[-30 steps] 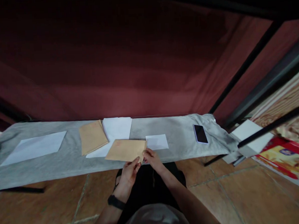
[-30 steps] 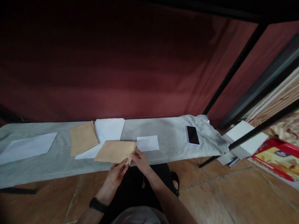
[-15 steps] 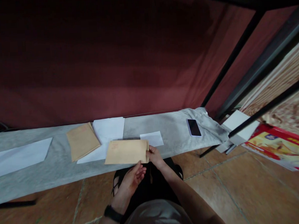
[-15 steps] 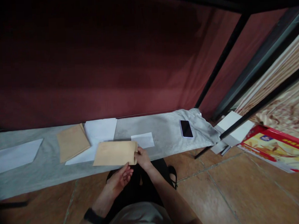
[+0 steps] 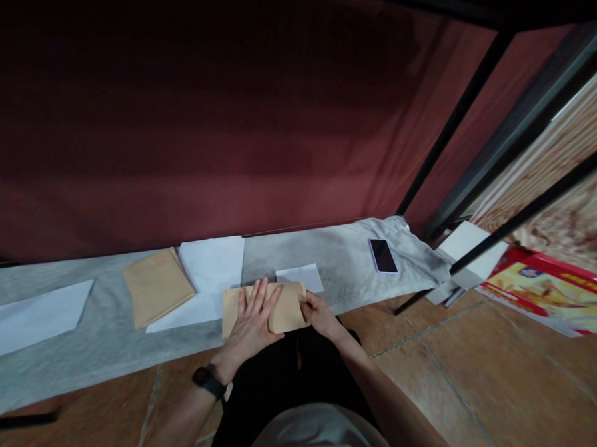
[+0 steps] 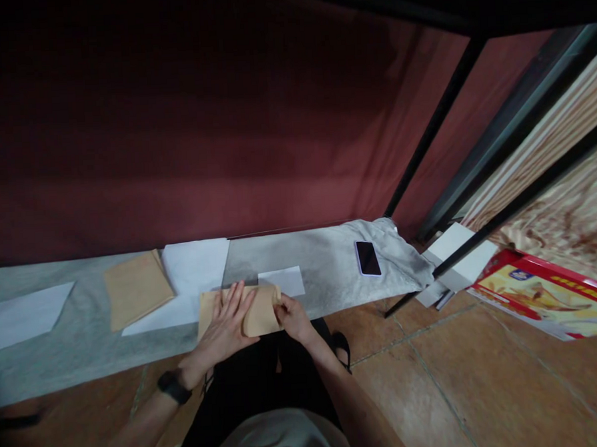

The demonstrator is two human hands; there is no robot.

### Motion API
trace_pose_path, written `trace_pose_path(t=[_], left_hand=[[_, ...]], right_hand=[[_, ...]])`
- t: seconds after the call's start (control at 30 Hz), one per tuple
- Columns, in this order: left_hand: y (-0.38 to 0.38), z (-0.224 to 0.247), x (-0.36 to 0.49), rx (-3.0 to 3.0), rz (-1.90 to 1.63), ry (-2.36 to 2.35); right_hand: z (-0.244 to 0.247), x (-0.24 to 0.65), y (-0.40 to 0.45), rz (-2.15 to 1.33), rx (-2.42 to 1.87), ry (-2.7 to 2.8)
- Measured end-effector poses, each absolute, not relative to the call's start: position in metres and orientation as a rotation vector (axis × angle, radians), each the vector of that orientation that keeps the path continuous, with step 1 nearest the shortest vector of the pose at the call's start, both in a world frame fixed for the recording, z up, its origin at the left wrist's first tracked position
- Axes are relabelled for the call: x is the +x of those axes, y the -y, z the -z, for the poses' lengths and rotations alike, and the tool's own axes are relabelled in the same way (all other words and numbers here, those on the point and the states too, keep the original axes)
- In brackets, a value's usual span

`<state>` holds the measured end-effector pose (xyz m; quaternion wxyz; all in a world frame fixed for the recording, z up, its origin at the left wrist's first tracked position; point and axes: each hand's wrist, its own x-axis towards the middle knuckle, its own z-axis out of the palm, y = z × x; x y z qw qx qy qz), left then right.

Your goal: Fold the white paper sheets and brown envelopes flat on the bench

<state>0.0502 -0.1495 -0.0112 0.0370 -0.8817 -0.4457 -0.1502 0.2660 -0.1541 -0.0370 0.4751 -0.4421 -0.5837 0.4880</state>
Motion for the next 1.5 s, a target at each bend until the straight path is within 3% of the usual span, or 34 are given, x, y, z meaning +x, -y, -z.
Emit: trace_pose_path(t=[0.33, 0.53, 0.63, 0.87, 0.97, 1.23, 1.5], left_hand=[[0.176, 0.007, 0.072, -2.652, 0.513, 1.363], [0.191, 0.025, 0.086, -2.664, 0.517, 1.439], [0.194, 0.028, 0.091, -2.683, 0.518, 1.427], [0.201, 0.034, 0.094, -2.727, 0.514, 1.283], [0.207, 0.035, 0.090, -2.756, 0.499, 1.119], [0.223, 0.025, 0.075, -2.816, 0.423, 1.056], [0.229, 0.031, 0.083, -2.951, 0.355, 1.194]], right_hand=[[0.043, 0.295, 0.168, -1.008, -1.383, 1.406], [0.021, 0.314, 0.200, -0.610, -1.513, 1.436], [0.008, 0.316, 0.214, -0.796, -1.457, 1.481], [-0.005, 0.314, 0.219, -1.643, -1.100, 1.209], [-0.006, 0.320, 0.224, -1.839, -1.156, 1.129], [0.005, 0.334, 0.244, -1.815, -1.342, 1.081], [0.008, 0.340, 0.257, -1.918, -1.162, 0.959]])
